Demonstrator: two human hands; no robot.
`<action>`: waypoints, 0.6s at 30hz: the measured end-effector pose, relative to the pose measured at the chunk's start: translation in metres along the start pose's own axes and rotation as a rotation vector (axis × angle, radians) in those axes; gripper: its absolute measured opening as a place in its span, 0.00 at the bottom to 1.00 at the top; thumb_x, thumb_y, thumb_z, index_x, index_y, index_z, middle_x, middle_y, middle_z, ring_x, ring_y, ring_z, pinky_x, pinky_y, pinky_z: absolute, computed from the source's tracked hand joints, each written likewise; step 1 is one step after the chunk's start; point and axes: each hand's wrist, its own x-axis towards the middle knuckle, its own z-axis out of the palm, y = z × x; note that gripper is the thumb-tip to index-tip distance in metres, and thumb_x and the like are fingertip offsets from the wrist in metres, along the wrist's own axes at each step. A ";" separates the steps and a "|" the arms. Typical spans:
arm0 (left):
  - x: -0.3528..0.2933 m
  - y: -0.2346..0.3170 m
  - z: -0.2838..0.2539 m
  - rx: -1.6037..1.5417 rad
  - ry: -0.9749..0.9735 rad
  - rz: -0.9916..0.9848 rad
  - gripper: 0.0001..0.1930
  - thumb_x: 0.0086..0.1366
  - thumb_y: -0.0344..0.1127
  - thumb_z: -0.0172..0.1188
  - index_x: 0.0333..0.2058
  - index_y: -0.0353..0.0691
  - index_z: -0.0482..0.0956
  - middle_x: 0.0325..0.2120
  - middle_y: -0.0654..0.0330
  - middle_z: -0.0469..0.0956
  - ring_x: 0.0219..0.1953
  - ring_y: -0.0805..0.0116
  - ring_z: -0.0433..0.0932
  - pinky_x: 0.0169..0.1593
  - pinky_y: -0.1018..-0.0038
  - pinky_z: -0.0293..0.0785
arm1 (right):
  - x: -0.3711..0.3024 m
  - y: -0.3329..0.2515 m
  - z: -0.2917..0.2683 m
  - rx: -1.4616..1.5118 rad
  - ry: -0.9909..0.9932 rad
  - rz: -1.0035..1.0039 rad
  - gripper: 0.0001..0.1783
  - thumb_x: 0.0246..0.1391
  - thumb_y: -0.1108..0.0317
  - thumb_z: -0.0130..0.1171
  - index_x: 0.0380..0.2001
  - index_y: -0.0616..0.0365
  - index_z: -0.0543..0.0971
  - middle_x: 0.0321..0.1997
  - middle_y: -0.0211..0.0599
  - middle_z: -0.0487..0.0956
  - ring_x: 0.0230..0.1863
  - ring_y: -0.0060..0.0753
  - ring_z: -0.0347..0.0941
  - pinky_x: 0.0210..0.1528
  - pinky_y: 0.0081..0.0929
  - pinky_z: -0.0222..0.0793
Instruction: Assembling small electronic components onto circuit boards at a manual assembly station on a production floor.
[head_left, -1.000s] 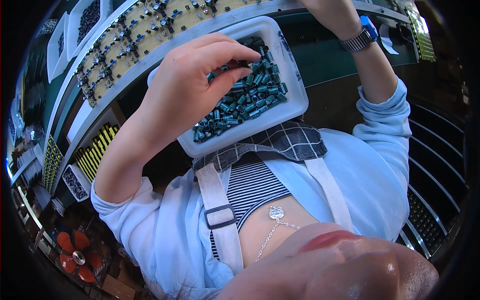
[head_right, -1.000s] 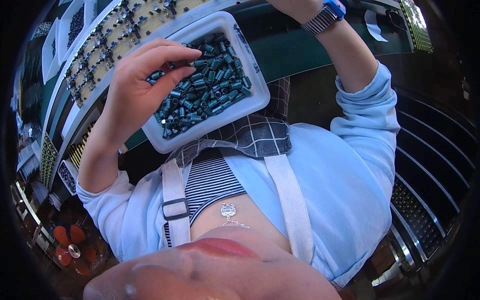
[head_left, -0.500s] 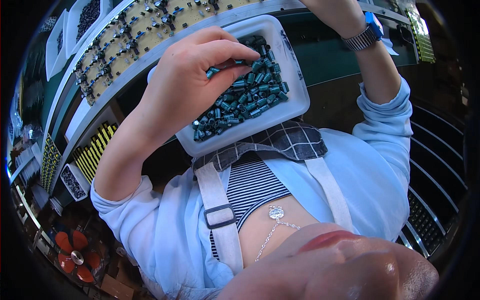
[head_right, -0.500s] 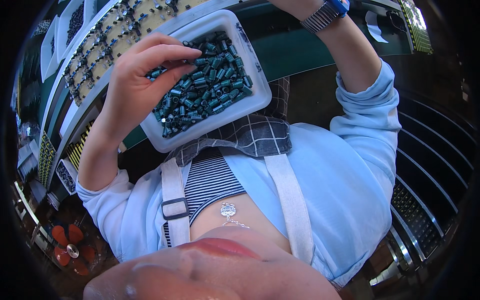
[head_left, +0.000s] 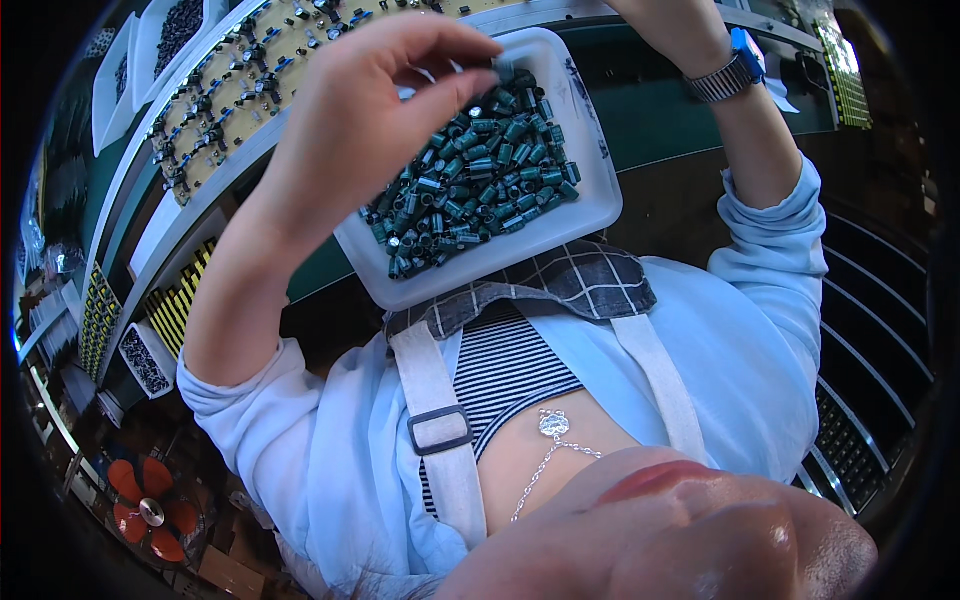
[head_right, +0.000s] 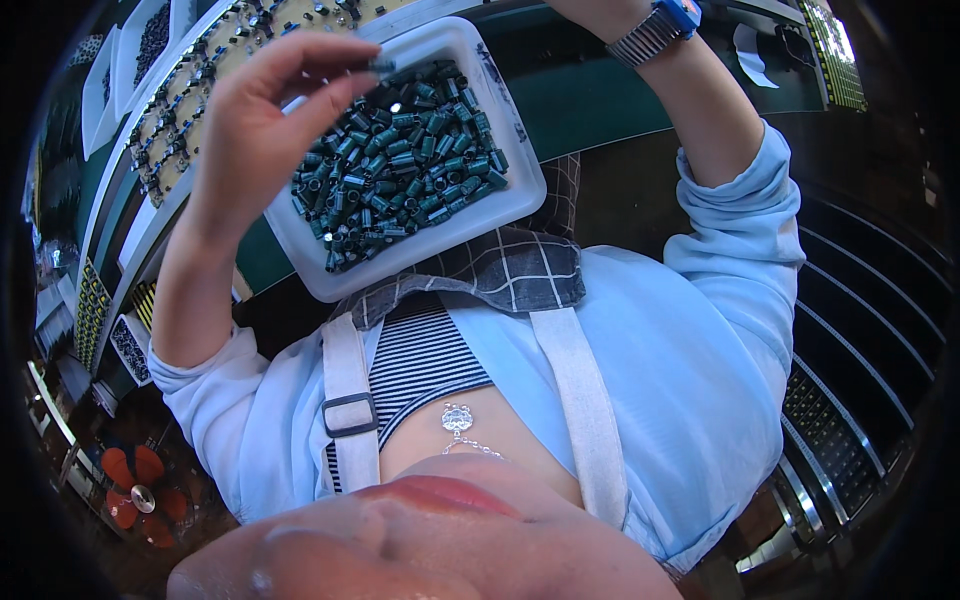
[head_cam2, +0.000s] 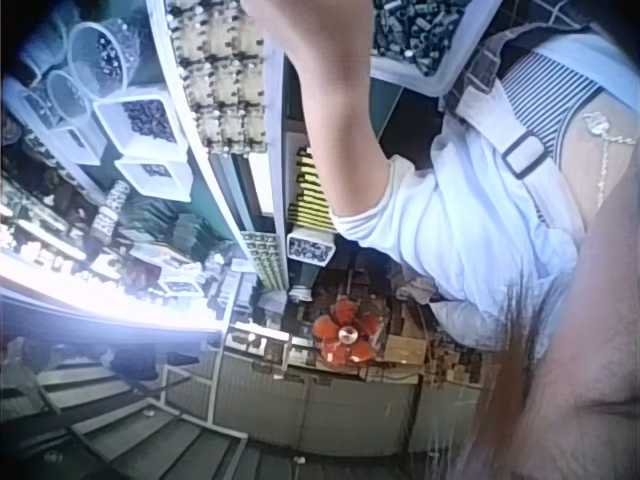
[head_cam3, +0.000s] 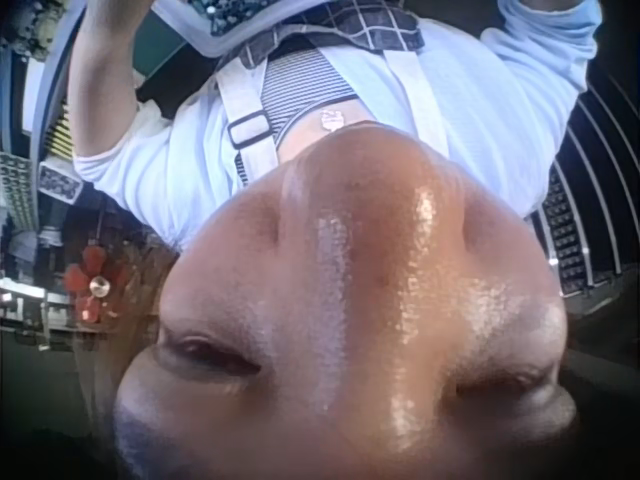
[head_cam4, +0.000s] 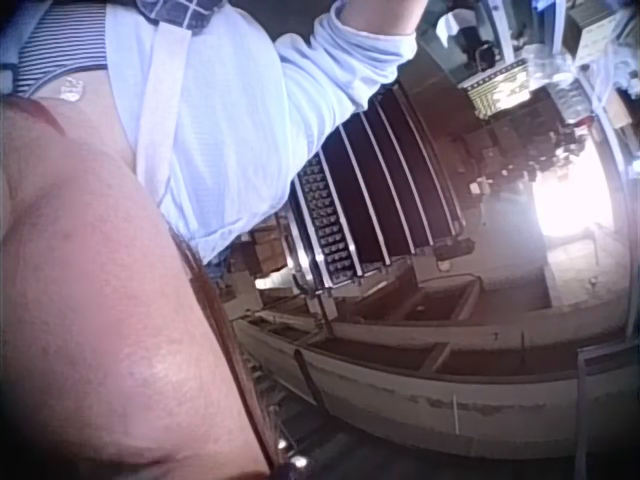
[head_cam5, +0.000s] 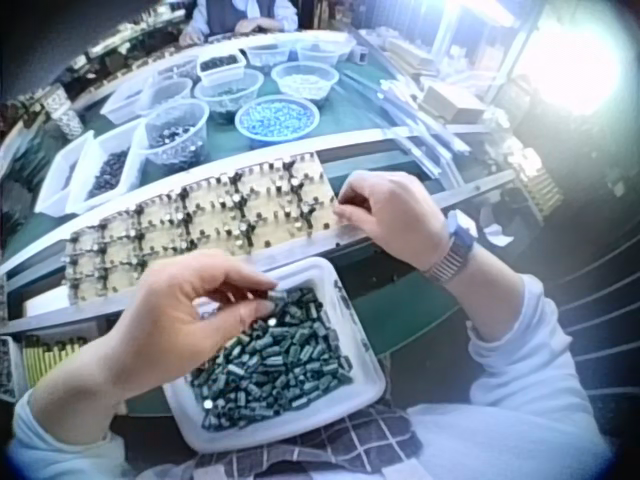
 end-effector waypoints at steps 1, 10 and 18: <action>0.004 -0.006 -0.002 -0.026 0.027 0.005 0.09 0.64 0.26 0.61 0.42 0.35 0.82 0.33 0.61 0.81 0.34 0.73 0.80 0.40 0.79 0.75 | -0.001 0.000 -0.001 0.000 0.001 0.000 0.08 0.50 0.67 0.62 0.27 0.62 0.81 0.26 0.47 0.79 0.30 0.49 0.77 0.35 0.36 0.72; 0.036 0.006 -0.005 -0.069 0.099 -0.304 0.08 0.64 0.27 0.62 0.40 0.30 0.82 0.29 0.64 0.82 0.29 0.83 0.75 0.34 0.83 0.73 | -0.002 0.014 0.003 0.015 -0.019 -0.150 0.09 0.49 0.67 0.64 0.31 0.61 0.81 0.25 0.45 0.79 0.29 0.48 0.76 0.35 0.34 0.72; 0.044 -0.054 -0.028 0.339 -0.038 -0.109 0.10 0.65 0.32 0.62 0.43 0.36 0.81 0.28 0.58 0.82 0.29 0.70 0.80 0.33 0.76 0.75 | -0.022 -0.035 -0.022 -0.104 -0.162 -0.108 0.12 0.48 0.69 0.66 0.37 0.61 0.81 0.30 0.40 0.79 0.31 0.39 0.78 0.36 0.29 0.73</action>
